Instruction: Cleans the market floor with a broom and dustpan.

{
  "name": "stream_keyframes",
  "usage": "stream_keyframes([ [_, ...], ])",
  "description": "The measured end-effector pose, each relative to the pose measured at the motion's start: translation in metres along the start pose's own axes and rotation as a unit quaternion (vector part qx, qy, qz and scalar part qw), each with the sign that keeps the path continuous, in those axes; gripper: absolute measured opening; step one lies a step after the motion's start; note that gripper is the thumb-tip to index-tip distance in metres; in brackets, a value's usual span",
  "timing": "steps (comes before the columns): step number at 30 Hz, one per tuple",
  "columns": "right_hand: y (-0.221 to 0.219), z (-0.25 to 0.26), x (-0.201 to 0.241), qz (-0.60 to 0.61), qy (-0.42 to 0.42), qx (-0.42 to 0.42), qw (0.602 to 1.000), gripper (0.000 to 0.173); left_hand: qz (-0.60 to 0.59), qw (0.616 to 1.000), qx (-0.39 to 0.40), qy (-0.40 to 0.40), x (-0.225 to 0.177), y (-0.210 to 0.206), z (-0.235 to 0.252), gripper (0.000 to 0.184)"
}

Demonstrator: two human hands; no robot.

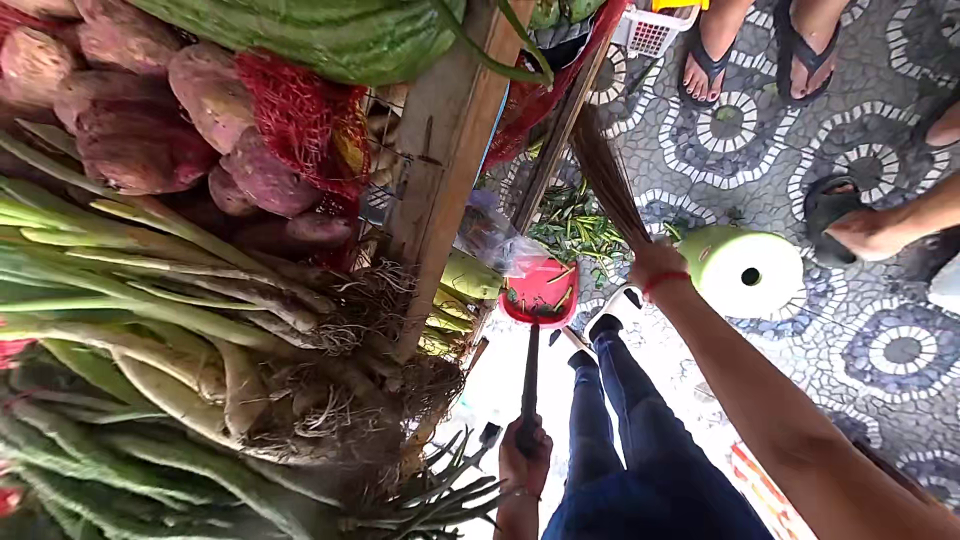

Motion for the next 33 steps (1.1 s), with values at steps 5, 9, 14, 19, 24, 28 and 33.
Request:
stream_keyframes([
  [5,0.025,-0.128,-0.036,-0.063,-0.044,0.042,0.996,0.064,-0.007,1.0,0.004,0.004,-0.001,-0.001,0.0,0.034],
  [9,0.054,-0.119,-0.02,-0.041,0.004,-0.023,0.999,0.06,-0.009,1.0,0.006,0.01,0.0,-0.001,0.0,0.035],
  [14,0.093,-0.001,0.035,-0.056,0.064,-0.061,0.995,0.051,-0.005,1.0,0.007,0.004,-0.001,-0.002,0.001,0.034],
  [19,0.137,0.012,0.035,-0.144,0.01,-0.064,0.987,0.035,-0.008,1.0,0.006,0.0,-0.006,-0.001,0.0,0.033],
  [24,0.157,-0.071,-0.006,-0.146,0.017,-0.113,0.983,0.039,-0.014,1.0,0.023,0.003,-0.007,-0.003,0.001,0.034],
  [28,0.159,-0.08,-0.014,-0.07,0.039,-0.139,0.987,0.05,-0.016,0.999,0.028,0.005,-0.004,-0.001,0.001,0.037],
  [33,0.11,0.034,-0.009,0.068,-0.005,-0.095,0.993,0.056,-0.022,1.0,0.023,0.001,-0.004,-0.002,0.002,0.037],
])
Point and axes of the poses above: each hand's wrist, its own z-axis towards the middle knuckle, its own y-axis out of the back of the hand, x = y × z, the point moved 6 cm from there along z, towards the middle knuckle, and after that the axes turned 1 degree about z, right-handed, at the moved point
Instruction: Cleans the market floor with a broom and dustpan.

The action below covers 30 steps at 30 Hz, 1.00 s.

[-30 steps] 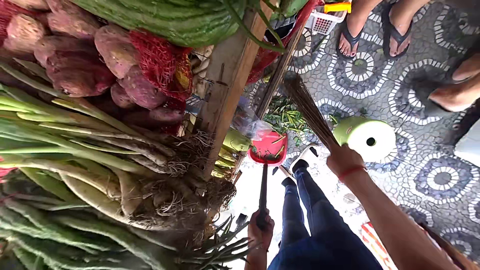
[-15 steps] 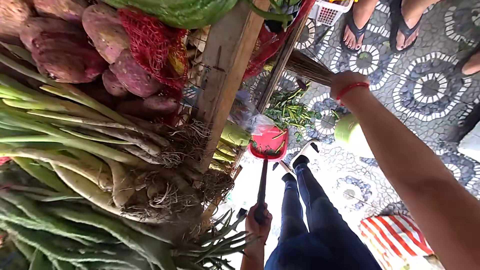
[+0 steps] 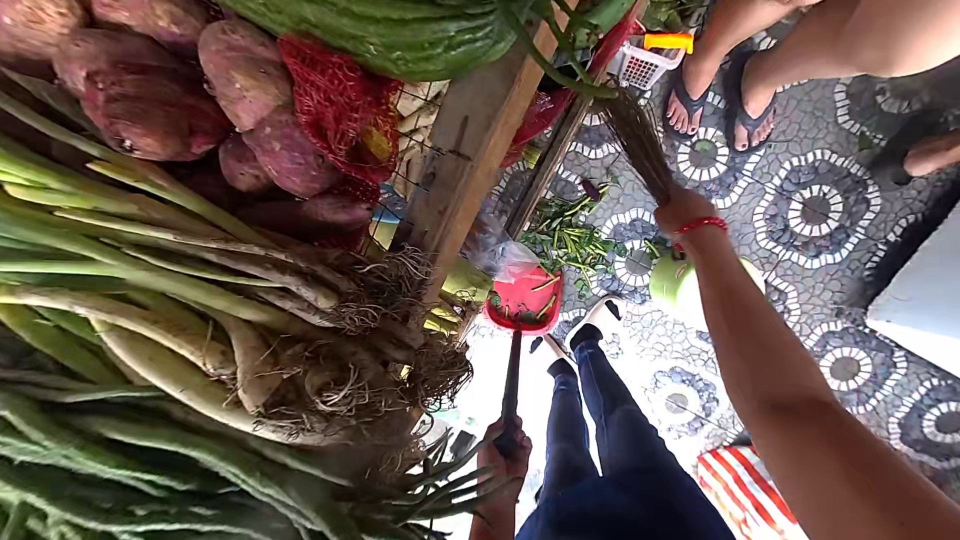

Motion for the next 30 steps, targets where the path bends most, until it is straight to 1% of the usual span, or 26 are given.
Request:
stream_keyframes([
  [1,-0.018,0.002,-0.005,0.008,-0.012,0.018,1.0,0.056,-0.003,1.0,-0.002,0.0,-0.001,0.001,0.0,0.037],
  [2,-0.034,-0.009,-0.011,0.017,-0.016,0.037,0.999,0.052,-0.005,1.0,-0.002,0.0,-0.002,0.002,0.0,0.037],
  [4,-0.045,-0.059,-0.024,0.007,-0.014,0.082,0.997,0.048,-0.007,1.0,0.004,0.002,-0.003,0.002,0.0,0.036],
  [6,-0.033,-0.121,-0.036,-0.034,-0.03,0.124,0.991,0.052,-0.004,1.0,0.007,0.001,-0.005,0.0,0.0,0.036],
  [8,-0.017,-0.174,-0.046,-0.036,-0.041,0.109,0.993,0.059,0.004,1.0,0.002,0.003,-0.005,0.0,-0.002,0.037],
  [10,-0.011,-0.199,-0.045,-0.028,-0.036,0.086,0.995,0.062,0.009,1.0,0.0,0.007,-0.004,0.0,-0.002,0.037],
  [12,-0.016,-0.195,-0.036,-0.01,-0.016,0.079,0.997,0.062,0.012,1.0,-0.002,0.009,-0.003,-0.001,-0.003,0.035],
  [16,-0.037,-0.146,-0.008,0.014,0.029,0.125,0.992,0.056,0.013,1.0,-0.004,-0.001,-0.005,-0.001,-0.003,0.034],
  [17,-0.045,-0.132,-0.004,0.03,0.034,0.123,0.991,0.055,0.011,1.0,-0.003,-0.002,-0.005,0.0,-0.003,0.034],
  [19,-0.06,-0.104,-0.001,0.067,0.035,0.089,0.993,0.052,0.009,1.0,0.004,-0.002,-0.006,-0.001,-0.001,0.035],
  [21,-0.073,-0.088,-0.005,0.115,0.03,0.04,0.992,0.053,0.008,1.0,0.012,0.0,-0.007,0.0,0.001,0.036],
  [24,-0.083,-0.086,-0.019,0.195,0.015,-0.015,0.981,0.055,0.006,1.0,0.011,0.001,-0.007,-0.001,0.0,0.035],
  [27,-0.079,-0.092,-0.026,0.198,-0.023,-0.026,0.98,0.059,0.017,1.0,-0.002,-0.001,-0.004,-0.002,-0.001,0.035],
  [30,-0.079,-0.068,-0.022,0.162,-0.055,-0.011,0.985,0.058,0.01,1.0,-0.012,0.003,0.0,-0.002,-0.002,0.035],
])
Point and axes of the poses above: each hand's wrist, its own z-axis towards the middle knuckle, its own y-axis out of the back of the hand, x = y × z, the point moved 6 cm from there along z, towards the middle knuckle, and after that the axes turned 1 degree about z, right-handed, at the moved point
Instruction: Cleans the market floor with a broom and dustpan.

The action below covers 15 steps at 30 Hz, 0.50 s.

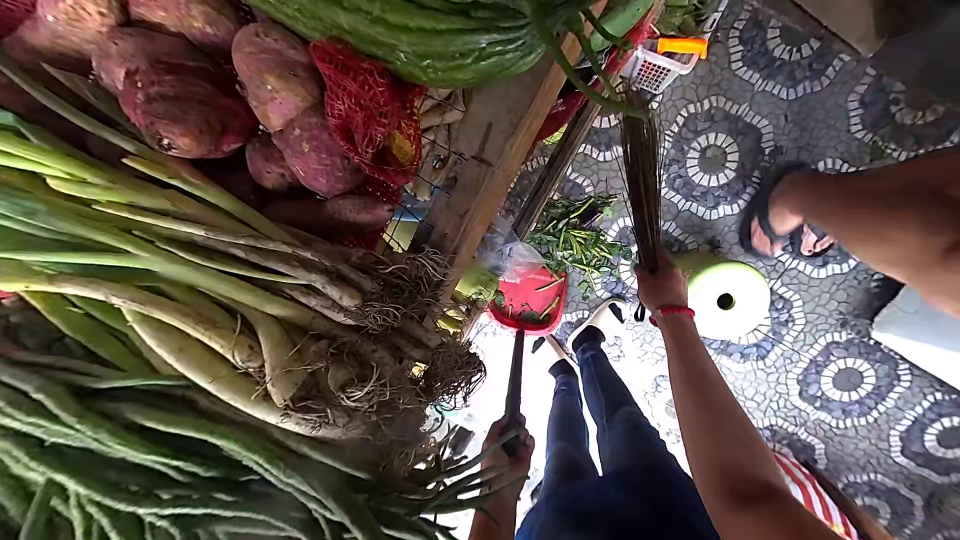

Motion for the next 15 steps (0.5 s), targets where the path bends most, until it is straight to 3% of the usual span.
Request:
stream_keyframes([
  [5,-0.034,0.037,0.01,-0.172,0.022,0.089,0.981,0.065,0.008,1.0,-0.007,-0.001,0.002,0.0,-0.001,0.035],
  [8,-0.038,-0.008,-0.002,-0.273,0.035,0.146,0.95,0.071,0.006,1.0,-0.004,-0.006,0.001,-0.001,-0.001,0.035],
  [10,-0.018,-0.051,-0.006,-0.31,0.029,0.176,0.934,0.07,0.01,1.0,-0.007,-0.002,0.001,-0.003,-0.002,0.034],
  [13,0.019,-0.103,0.0,-0.301,0.023,0.174,0.937,0.063,0.014,1.0,-0.013,-0.004,0.0,-0.004,-0.003,0.034],
  [15,0.025,-0.111,0.004,-0.26,0.043,0.17,0.95,0.061,0.021,1.0,-0.011,-0.005,0.001,-0.005,-0.004,0.035],
])
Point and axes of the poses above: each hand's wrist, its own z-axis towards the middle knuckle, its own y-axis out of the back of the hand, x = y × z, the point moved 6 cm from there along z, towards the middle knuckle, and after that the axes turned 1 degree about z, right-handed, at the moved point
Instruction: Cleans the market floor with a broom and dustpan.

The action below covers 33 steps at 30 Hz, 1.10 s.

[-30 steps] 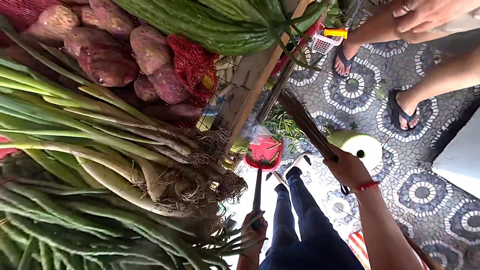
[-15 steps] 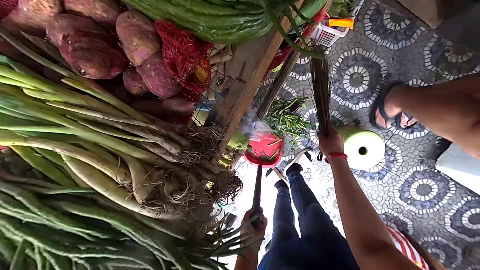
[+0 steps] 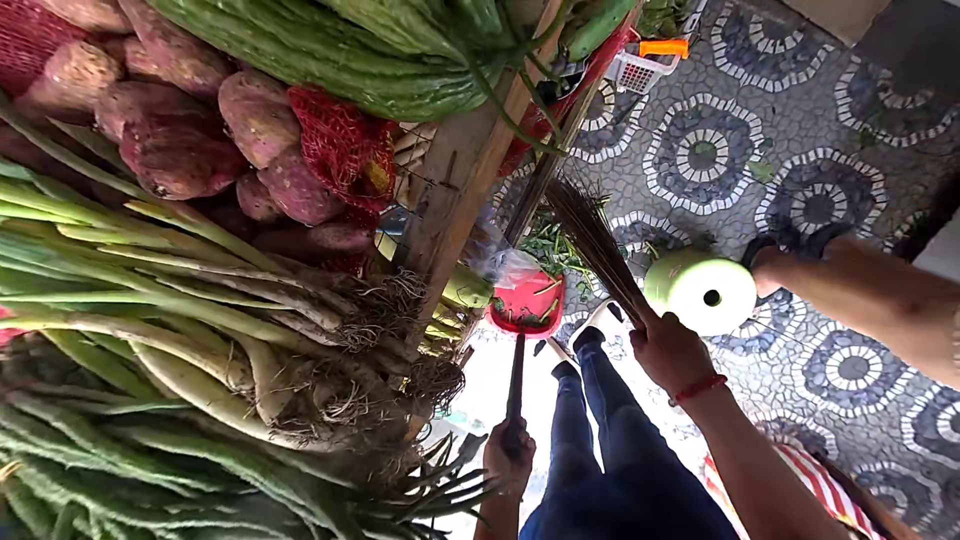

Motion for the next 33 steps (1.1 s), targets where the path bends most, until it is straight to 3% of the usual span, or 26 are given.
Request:
stream_keyframes([
  [3,0.004,0.046,0.007,0.113,0.051,-0.033,0.992,0.06,0.005,1.0,0.004,0.0,0.004,0.0,0.003,0.035],
  [7,0.015,0.114,0.006,0.154,0.029,-0.104,0.982,0.055,0.003,1.0,-0.004,-0.005,0.005,0.002,0.003,0.033],
  [13,0.012,0.052,0.01,0.103,-0.058,-0.128,0.985,0.064,0.003,1.0,0.005,0.002,0.004,0.005,0.003,0.032],
  [18,-0.004,0.034,0.013,0.071,-0.033,-0.073,0.994,0.06,-0.004,1.0,-0.004,0.003,0.006,0.001,0.001,0.031],
  [21,0.002,0.094,0.036,0.099,0.014,-0.072,0.992,0.063,0.001,1.0,0.005,0.004,0.008,0.006,0.005,0.031],
  [25,0.01,0.167,0.056,0.019,0.006,-0.037,0.999,0.067,-0.007,1.0,0.008,-0.005,0.005,0.012,0.006,0.032],
  [27,0.007,0.143,0.043,-0.013,0.006,-0.029,0.999,0.056,-0.006,1.0,0.009,-0.002,0.0,0.016,0.006,0.033],
  [29,0.013,0.084,0.02,-0.005,0.007,-0.051,0.999,0.051,-0.003,1.0,0.016,-0.001,-0.002,0.014,0.007,0.034],
  [31,0.023,0.02,0.003,-0.017,-0.018,-0.042,0.999,0.059,0.002,1.0,0.02,-0.002,-0.003,0.011,0.008,0.036],
  [33,0.03,-0.01,0.001,-0.035,-0.022,-0.035,0.999,0.061,0.01,1.0,0.015,-0.001,-0.003,0.006,0.006,0.037],
])
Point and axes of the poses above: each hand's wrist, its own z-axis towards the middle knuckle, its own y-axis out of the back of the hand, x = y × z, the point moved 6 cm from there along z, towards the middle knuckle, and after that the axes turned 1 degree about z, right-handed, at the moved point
